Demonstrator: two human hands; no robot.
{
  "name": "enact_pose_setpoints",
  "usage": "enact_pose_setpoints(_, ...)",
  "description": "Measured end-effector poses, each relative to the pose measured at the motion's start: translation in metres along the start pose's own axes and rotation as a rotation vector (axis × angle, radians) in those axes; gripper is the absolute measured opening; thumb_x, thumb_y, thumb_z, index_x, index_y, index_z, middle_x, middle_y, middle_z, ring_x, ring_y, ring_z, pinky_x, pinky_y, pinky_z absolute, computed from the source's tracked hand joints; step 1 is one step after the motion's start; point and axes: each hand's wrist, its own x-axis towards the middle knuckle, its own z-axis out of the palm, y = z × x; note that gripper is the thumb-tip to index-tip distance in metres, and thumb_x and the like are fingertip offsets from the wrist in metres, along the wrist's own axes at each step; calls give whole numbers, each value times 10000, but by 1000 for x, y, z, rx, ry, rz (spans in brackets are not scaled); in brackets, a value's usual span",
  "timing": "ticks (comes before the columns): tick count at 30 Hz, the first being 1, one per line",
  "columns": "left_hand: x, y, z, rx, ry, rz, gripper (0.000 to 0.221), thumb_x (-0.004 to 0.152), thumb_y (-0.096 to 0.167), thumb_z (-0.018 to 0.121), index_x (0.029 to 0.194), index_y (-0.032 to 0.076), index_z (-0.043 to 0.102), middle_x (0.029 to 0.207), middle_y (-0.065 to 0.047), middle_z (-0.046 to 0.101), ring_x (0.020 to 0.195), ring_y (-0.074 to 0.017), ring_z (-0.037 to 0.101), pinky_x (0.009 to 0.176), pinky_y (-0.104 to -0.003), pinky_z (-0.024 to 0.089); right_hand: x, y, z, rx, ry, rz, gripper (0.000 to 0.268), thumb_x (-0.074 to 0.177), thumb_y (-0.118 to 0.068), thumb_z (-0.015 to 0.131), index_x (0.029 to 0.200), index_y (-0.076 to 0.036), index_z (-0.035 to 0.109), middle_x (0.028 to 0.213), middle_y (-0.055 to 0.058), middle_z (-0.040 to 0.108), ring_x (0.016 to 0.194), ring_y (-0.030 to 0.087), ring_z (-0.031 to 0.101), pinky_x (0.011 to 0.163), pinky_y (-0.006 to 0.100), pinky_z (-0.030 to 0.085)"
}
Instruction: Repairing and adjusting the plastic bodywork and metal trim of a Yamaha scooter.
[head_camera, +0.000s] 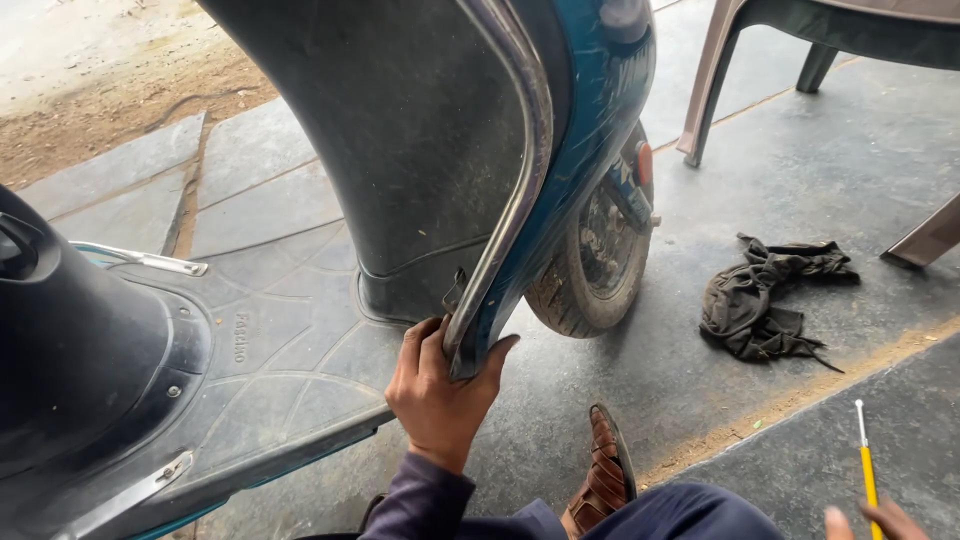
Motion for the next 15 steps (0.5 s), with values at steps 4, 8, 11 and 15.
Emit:
enact_pose_setpoints(4,-3,10,20,-26,98,-139,492,728,388,931,920,-2,701,993,-159,724,802,-302,757,662,-382,621,-73,-352,34,-4,-18,-29,405,923,-183,766,1273,7,695,1267,245,699,1306,333,656,1134,489,511)
enact_pose_setpoints(8,-8,7,30,-132,164,-171,442,774,350,918,924,-10,711,988,-140,718,798,-263,760,657,-352,616,-67,-482,83,261,-462,-340,627,781,-405,794,1260,-24,657,1277,203,701,1222,322,670,982,462,564)
enact_pose_setpoints(11,-6,3,24,-169,132,-170,429,765,331,919,909,-17,714,959,-135,719,748,-240,758,612,-324,611,-77,-531,131,262,-679,-466,848,722,-497,872,1339,17,599,1307,256,653,1245,370,623,998,494,520)
enact_pose_setpoints(15,0,-9,6,-305,44,-148,384,773,302,922,953,11,749,974,-94,731,799,-204,776,645,-297,622,-93,-541,163,560,-667,-434,677,694,-373,895,1218,2,684,1155,212,771,1160,323,753,1034,461,581)
